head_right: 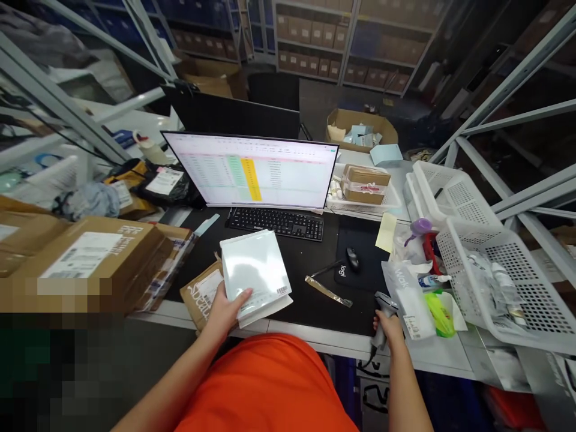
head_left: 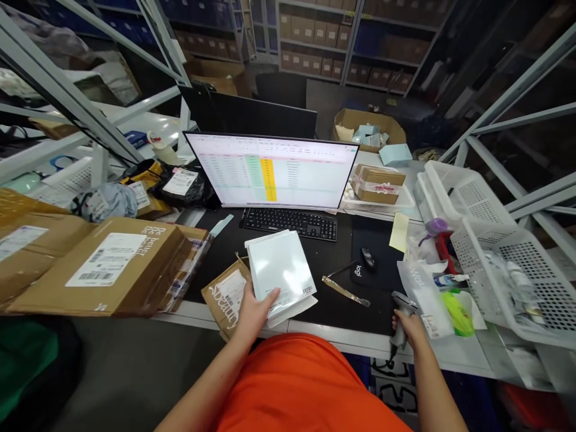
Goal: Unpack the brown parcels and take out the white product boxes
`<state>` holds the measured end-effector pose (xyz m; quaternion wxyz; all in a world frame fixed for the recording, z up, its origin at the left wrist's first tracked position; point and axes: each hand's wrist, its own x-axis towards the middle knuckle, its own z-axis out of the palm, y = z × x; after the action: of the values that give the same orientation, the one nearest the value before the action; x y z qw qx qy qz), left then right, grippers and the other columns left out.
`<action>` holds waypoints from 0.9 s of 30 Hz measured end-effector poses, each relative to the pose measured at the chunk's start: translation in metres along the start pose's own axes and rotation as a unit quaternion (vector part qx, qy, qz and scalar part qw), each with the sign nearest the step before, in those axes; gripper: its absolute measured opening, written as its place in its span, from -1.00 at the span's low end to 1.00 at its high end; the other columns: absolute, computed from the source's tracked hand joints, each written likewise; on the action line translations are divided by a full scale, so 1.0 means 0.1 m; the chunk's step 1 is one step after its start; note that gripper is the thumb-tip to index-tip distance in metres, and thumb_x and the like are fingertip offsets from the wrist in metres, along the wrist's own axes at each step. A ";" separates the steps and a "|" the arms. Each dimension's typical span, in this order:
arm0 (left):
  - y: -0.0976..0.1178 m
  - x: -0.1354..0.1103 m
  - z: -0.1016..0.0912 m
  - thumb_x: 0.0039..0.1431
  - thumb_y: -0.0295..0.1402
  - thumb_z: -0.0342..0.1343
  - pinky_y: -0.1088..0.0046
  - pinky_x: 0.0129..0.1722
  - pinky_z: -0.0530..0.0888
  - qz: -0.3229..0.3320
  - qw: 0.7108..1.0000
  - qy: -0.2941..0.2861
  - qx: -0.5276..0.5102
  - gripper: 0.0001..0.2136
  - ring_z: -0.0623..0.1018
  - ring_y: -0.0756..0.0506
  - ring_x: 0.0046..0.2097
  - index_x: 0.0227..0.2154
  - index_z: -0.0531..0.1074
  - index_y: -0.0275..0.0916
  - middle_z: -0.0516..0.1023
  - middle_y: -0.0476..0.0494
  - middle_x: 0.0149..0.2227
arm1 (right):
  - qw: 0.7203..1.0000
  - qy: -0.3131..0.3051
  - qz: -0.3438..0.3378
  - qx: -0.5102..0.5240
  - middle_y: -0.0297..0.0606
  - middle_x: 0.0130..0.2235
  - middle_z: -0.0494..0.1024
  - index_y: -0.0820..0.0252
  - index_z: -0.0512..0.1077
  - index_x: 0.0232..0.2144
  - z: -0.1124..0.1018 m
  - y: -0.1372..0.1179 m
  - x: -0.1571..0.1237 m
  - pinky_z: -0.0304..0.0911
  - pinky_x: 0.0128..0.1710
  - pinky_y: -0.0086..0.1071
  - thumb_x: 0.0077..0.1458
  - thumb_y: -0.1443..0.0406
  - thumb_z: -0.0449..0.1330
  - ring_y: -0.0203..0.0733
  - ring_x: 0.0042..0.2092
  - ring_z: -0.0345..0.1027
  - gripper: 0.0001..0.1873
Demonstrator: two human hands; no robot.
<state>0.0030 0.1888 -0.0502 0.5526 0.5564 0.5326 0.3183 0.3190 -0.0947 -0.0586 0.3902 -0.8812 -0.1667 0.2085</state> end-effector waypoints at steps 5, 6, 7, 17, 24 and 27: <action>0.22 0.03 0.17 -0.10 -0.12 0.43 0.02 0.13 0.43 0.033 0.998 0.018 0.042 -0.33 0.54 -0.37 0.07 0.05 0.31 -0.20 0.51 -0.32 0.05 | 0.987 -0.082 0.055 0.124 -0.36 -0.60 0.43 0.10 0.42 -0.35 0.13 -0.43 -0.02 0.34 -0.58 -0.22 -0.08 -0.05 0.26 -0.16 -0.61 0.32 -0.62; 0.26 0.04 0.18 -0.09 -0.12 0.42 0.03 0.13 0.42 0.038 0.998 0.024 0.054 -0.32 0.53 -0.37 0.08 0.07 0.30 -0.20 0.50 -0.32 0.07 | 0.982 -0.117 0.048 0.142 -0.35 -0.57 0.46 0.14 0.43 -0.32 0.16 -0.58 -0.08 0.30 -0.60 -0.27 -0.10 -0.07 0.29 -0.19 -0.61 0.30 -0.55; 0.30 0.04 0.19 -0.07 -0.12 0.41 0.03 0.14 0.41 0.042 0.996 0.031 0.065 -0.31 0.52 -0.37 0.09 0.09 0.28 -0.20 0.48 -0.33 0.08 | 0.976 -0.153 0.035 0.149 -0.32 -0.55 0.49 0.17 0.44 -0.31 0.18 -0.73 -0.17 0.27 -0.60 -0.31 -0.10 -0.08 0.31 -0.22 -0.60 0.30 -0.51; 0.49 0.01 0.22 -0.03 -0.09 0.38 0.03 0.17 0.38 0.061 0.988 0.067 0.122 -0.28 0.47 -0.39 0.15 0.16 0.22 -0.16 0.46 -0.28 0.07 | 0.947 -0.306 -0.078 0.053 -0.30 -0.49 0.52 0.20 0.45 -0.29 0.41 -1.30 -0.58 0.26 -0.54 -0.38 0.12 0.01 0.21 -0.24 -0.55 0.37 -0.64; 0.45 -0.02 0.30 -0.06 -0.12 0.38 0.06 0.14 0.39 0.052 0.993 0.060 0.084 -0.28 0.49 -0.34 0.13 0.15 0.24 -0.20 0.45 -0.35 0.13 | 0.976 -0.209 -0.043 0.040 -0.21 -0.49 0.56 0.20 0.44 -0.33 0.41 -1.01 -0.32 0.29 -0.50 -0.31 0.03 -0.11 0.19 -0.14 -0.53 0.42 -0.52; 0.45 -0.05 0.32 -0.07 -0.14 0.36 0.11 0.12 0.41 0.055 0.997 0.033 0.037 -0.29 0.53 -0.29 0.09 0.13 0.24 -0.24 0.50 -0.32 0.08 | 0.994 -0.101 0.025 -0.036 -0.19 -0.52 0.56 0.18 0.42 -0.32 0.33 -0.48 0.10 0.33 -0.45 -0.27 -0.04 -0.07 0.20 -0.03 -0.49 0.48 -0.55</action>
<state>0.0427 0.1829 -0.0122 0.4951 0.5942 0.5309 0.3462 0.3051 -0.0390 -0.0451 0.3339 -0.8730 -0.1911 0.2997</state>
